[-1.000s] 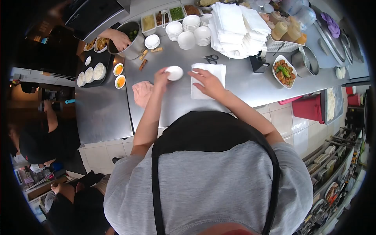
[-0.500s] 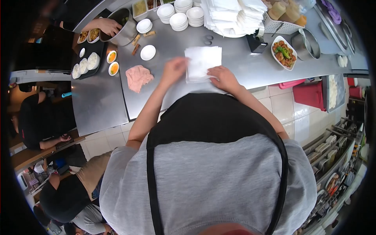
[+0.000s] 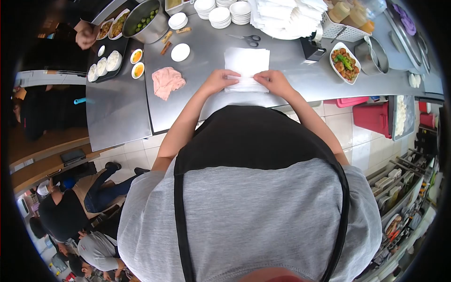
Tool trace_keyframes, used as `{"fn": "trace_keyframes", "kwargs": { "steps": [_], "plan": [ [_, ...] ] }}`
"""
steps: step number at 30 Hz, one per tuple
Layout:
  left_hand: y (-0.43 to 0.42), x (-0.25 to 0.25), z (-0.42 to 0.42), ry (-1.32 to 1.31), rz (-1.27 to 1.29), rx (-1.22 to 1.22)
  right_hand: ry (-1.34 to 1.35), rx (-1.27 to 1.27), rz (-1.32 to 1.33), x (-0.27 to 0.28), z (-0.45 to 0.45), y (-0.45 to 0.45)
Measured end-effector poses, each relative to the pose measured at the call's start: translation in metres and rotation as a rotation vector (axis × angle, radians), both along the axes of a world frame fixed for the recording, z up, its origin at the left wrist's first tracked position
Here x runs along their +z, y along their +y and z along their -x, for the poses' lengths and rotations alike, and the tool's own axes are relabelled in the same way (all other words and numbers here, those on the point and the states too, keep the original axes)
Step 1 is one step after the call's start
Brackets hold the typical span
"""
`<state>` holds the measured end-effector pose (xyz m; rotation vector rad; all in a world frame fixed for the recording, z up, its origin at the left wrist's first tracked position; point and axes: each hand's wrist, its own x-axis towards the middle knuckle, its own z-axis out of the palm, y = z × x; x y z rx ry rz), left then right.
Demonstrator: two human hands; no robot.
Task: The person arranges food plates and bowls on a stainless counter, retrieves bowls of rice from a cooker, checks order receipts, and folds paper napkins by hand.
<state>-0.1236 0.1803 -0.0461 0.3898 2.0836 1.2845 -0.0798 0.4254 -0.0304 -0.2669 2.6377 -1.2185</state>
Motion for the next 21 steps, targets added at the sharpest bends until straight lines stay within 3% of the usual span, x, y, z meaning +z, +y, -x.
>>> {"fn": "trace_keyframes", "kwargs": {
  "steps": [3, 4, 6, 7, 8, 9, 12, 18, 21],
  "plan": [
    [0.007, 0.008, -0.003, 0.086, -0.077, 0.032, 0.113, 0.057, 0.03, 0.003, -0.001, 0.002],
    [0.008, 0.014, -0.003, 0.141, 0.011, 0.019, 0.114, 0.052, 0.033, 0.002, -0.001, 0.003],
    [0.011, 0.022, -0.003, 0.192, 0.102, 0.003, 0.494, 0.139, 0.042, -0.001, -0.002, 0.003],
    [0.013, 0.022, -0.001, 0.277, 0.035, 0.026, 0.492, 0.135, 0.044, -0.002, -0.002, 0.005],
    [0.014, 0.02, 0.001, 0.361, -0.032, 0.049, 0.314, 0.068, 0.081, -0.001, -0.003, 0.007],
    [0.013, 0.016, 0.006, 0.359, -0.031, 0.046, 0.136, 0.001, 0.116, -0.001, -0.003, 0.009],
    [0.013, 0.0, 0.019, 0.226, -0.146, 0.122, 0.002, -0.103, 0.194, -0.018, 0.003, 0.014],
    [0.015, -0.012, 0.029, 0.161, -0.153, 0.213, -0.009, -0.215, 0.324, -0.03, 0.008, 0.015],
    [0.018, -0.012, 0.032, 0.154, -0.141, 0.234, 0.09, -0.206, 0.236, -0.03, 0.013, 0.013]
  ]
}}
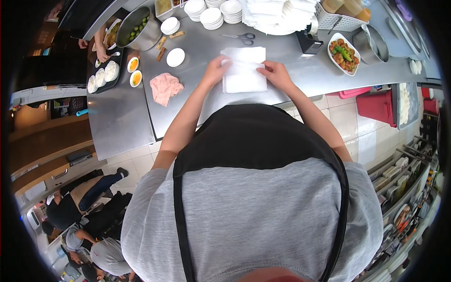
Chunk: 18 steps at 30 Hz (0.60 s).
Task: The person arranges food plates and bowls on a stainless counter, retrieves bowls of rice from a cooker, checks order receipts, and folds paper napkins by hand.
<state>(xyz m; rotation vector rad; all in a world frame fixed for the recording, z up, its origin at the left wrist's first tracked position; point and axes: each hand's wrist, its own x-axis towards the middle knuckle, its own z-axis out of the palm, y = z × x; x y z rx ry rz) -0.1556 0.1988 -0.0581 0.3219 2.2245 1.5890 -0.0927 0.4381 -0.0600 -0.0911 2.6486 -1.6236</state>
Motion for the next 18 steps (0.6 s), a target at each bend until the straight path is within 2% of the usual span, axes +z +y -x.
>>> {"fn": "trace_keyframes", "kwargs": {
  "steps": [5, 9, 11, 12, 14, 15, 17, 18],
  "plan": [
    [0.003, -0.001, 0.005, -0.195, -0.181, 0.197, 0.014, -0.135, -0.087, 0.01, 0.016, -0.008],
    [0.005, 0.005, 0.0, -0.132, -0.321, 0.301, 0.061, -0.203, -0.192, 0.004, 0.031, -0.012],
    [0.008, 0.019, -0.006, 0.145, 0.136, 0.283, 0.035, -0.201, -0.201, 0.002, 0.036, -0.012],
    [0.013, 0.029, -0.008, 0.142, 0.137, 0.285, 0.009, -0.2, -0.21, 0.001, 0.037, -0.012],
    [0.026, 0.042, -0.011, 1.084, 0.581, -0.076, -0.009, -0.195, -0.23, 0.0, 0.041, -0.012],
    [0.034, 0.038, -0.013, 1.079, 0.581, -0.075, -0.025, -0.192, -0.251, -0.001, 0.042, -0.011],
    [0.049, 0.026, -0.012, 0.955, 0.556, -0.408, -0.043, -0.182, -0.276, -0.001, 0.042, -0.01],
    [0.05, 0.016, -0.012, 0.954, 0.555, -0.408, -0.055, -0.178, -0.298, 0.001, 0.043, -0.009]
  ]
}}
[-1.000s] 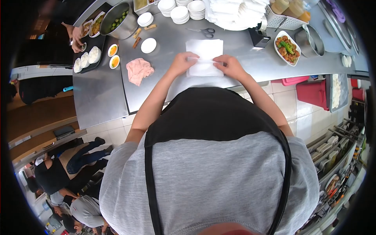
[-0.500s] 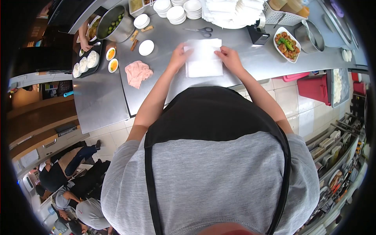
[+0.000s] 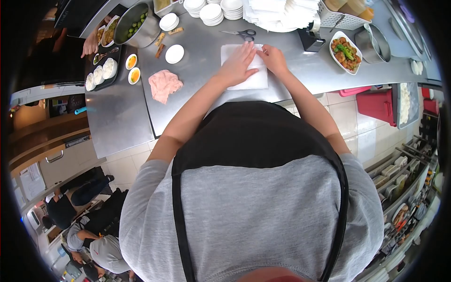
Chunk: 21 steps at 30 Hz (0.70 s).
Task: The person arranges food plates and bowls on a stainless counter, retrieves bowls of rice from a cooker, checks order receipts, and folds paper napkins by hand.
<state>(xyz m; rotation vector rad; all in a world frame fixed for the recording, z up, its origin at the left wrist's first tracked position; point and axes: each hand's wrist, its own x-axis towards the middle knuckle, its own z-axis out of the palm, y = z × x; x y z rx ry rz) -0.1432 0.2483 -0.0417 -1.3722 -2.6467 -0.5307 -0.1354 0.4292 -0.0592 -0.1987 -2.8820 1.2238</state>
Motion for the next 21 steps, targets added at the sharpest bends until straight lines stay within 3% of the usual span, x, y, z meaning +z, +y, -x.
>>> {"fn": "trace_keyframes", "kwargs": {
  "steps": [4, 5, 10, 12, 15, 21],
  "plan": [
    [0.005, -0.009, -0.004, -0.061, 0.162, 0.005, -0.05, -0.039, 0.123, 0.006, -0.009, 0.009],
    [0.005, -0.007, -0.005, -0.048, 0.231, 0.007, 0.052, -0.075, 0.117, 0.009, -0.014, 0.011],
    [0.003, -0.013, -0.005, 0.024, 0.201, 0.002, 0.197, -0.018, 0.195, 0.032, -0.048, 0.019],
    [0.002, -0.009, -0.001, 0.039, 0.17, -0.002, 0.35, 0.351, -0.019, 0.032, -0.062, 0.02],
    [-0.001, -0.007, 0.003, -0.078, 0.148, 0.043, 0.534, 0.537, -0.158, 0.039, -0.08, 0.005],
    [-0.008, -0.016, 0.005, -0.044, 0.017, 0.032, 0.401, 0.569, -0.308, 0.018, -0.077, 0.009]
  ]
}}
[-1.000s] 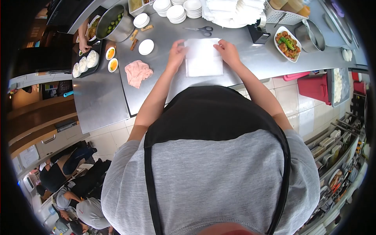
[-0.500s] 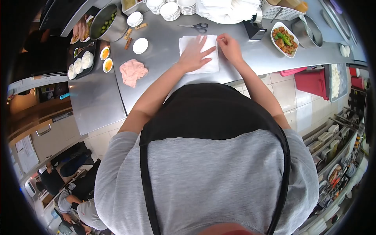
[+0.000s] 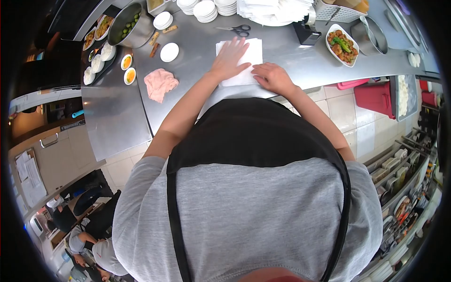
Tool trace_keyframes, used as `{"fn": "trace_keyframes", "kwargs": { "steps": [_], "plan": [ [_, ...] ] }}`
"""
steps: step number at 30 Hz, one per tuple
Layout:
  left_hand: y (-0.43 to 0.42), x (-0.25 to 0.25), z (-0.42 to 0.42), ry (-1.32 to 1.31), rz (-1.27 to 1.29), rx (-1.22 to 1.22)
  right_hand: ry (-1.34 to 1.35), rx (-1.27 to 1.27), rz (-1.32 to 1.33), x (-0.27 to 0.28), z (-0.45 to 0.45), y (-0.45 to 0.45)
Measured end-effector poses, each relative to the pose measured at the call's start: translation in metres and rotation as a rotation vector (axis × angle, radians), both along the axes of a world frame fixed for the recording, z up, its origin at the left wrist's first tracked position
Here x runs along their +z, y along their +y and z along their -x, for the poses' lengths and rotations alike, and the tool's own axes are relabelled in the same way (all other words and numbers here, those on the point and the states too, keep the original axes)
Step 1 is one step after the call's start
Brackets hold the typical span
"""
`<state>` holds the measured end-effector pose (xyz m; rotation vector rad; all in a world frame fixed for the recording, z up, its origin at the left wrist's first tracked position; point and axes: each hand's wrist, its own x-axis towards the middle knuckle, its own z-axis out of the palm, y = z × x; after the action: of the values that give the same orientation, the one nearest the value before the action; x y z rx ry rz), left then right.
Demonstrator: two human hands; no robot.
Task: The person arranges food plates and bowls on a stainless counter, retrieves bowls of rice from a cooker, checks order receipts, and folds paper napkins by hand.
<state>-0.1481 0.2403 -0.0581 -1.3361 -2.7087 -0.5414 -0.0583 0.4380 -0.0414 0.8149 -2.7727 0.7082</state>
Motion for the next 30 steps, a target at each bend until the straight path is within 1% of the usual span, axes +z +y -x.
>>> {"fn": "trace_keyframes", "kwargs": {
  "steps": [2, 7, 11, 14, 18, 21, 25, 27, 28, 29, 30],
  "plan": [
    [-0.001, 0.0, 0.004, -0.024, -0.052, -0.021, -0.004, 0.015, 0.002, -0.003, 0.0, 0.0],
    [-0.002, 0.004, -0.001, -0.023, -0.046, -0.027, 0.025, 0.017, -0.028, -0.003, -0.003, -0.004],
    [-0.001, 0.007, -0.005, -0.03, -0.043, -0.001, -0.016, 0.007, -0.06, 0.004, -0.006, -0.007],
    [-0.002, 0.006, -0.003, -0.073, 0.009, 0.02, 0.029, -0.014, -0.07, 0.002, -0.004, -0.011],
    [-0.002, 0.007, -0.003, -0.086, 0.013, 0.018, 0.055, -0.021, -0.085, 0.006, -0.004, -0.015],
    [-0.003, 0.006, -0.002, -0.08, -0.011, 0.006, 0.095, -0.005, -0.137, 0.011, -0.004, -0.017],
    [-0.002, 0.003, 0.0, -0.173, -0.07, 0.036, 0.142, -0.019, -0.135, 0.007, -0.001, -0.011],
    [-0.007, -0.004, 0.008, -0.18, -0.098, 0.044, 0.03, -0.083, 0.093, 0.002, 0.008, -0.008],
    [-0.01, -0.006, 0.014, -0.314, -0.209, 0.096, 0.035, -0.086, 0.094, 0.0, 0.014, -0.007],
    [-0.013, -0.007, 0.021, -0.451, -0.32, 0.145, -0.178, -0.193, 0.224, 0.006, 0.021, -0.009],
    [-0.017, -0.004, 0.031, -0.449, -0.317, 0.14, -0.393, -0.3, 0.353, 0.008, 0.027, -0.01]
  ]
}}
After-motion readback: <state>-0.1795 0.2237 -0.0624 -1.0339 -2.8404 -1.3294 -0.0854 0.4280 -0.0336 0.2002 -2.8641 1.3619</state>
